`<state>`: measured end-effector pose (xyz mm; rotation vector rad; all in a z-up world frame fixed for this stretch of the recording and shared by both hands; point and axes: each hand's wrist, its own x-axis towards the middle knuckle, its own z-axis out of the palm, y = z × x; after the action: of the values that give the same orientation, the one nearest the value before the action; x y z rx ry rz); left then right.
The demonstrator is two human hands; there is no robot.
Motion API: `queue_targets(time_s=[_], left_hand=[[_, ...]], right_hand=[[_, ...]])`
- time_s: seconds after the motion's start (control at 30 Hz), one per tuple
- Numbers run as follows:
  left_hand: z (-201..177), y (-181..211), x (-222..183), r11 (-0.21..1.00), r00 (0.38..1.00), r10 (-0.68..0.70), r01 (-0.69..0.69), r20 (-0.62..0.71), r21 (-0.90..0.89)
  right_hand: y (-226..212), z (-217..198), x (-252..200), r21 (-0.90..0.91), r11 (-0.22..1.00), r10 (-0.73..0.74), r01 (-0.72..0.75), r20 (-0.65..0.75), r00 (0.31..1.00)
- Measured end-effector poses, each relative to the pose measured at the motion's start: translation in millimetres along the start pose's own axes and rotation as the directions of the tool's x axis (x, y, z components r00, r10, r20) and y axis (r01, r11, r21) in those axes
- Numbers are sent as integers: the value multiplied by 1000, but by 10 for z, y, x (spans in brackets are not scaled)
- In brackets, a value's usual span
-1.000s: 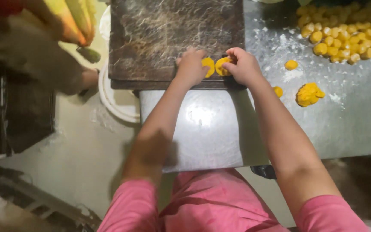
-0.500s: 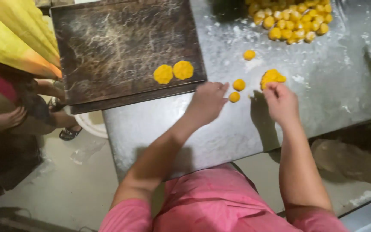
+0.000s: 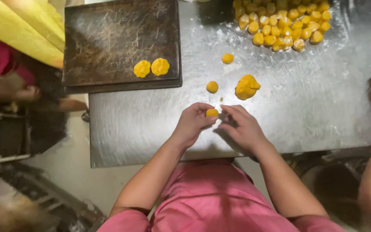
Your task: Shaping small pieces of yellow dough into balls and placing them on a baking tray
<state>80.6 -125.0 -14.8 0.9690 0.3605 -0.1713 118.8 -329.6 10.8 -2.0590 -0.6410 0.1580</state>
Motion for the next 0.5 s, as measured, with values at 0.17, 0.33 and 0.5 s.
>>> queue_targets(time_s=[0.17,0.33,0.5], left_hand=[[280,161,-390,993,990,99,-93,-99,67],[185,209,-498,939,963,267,-252,-35,233],[224,547,-612,734,883,401,-469,244,491]], right_hand=[[-264,-89,120,192,975,-120,112,30,992],[-320,-88,87,367,929,-89,55,78,993],[-241,44,68,349,937,17,-28,37,999]])
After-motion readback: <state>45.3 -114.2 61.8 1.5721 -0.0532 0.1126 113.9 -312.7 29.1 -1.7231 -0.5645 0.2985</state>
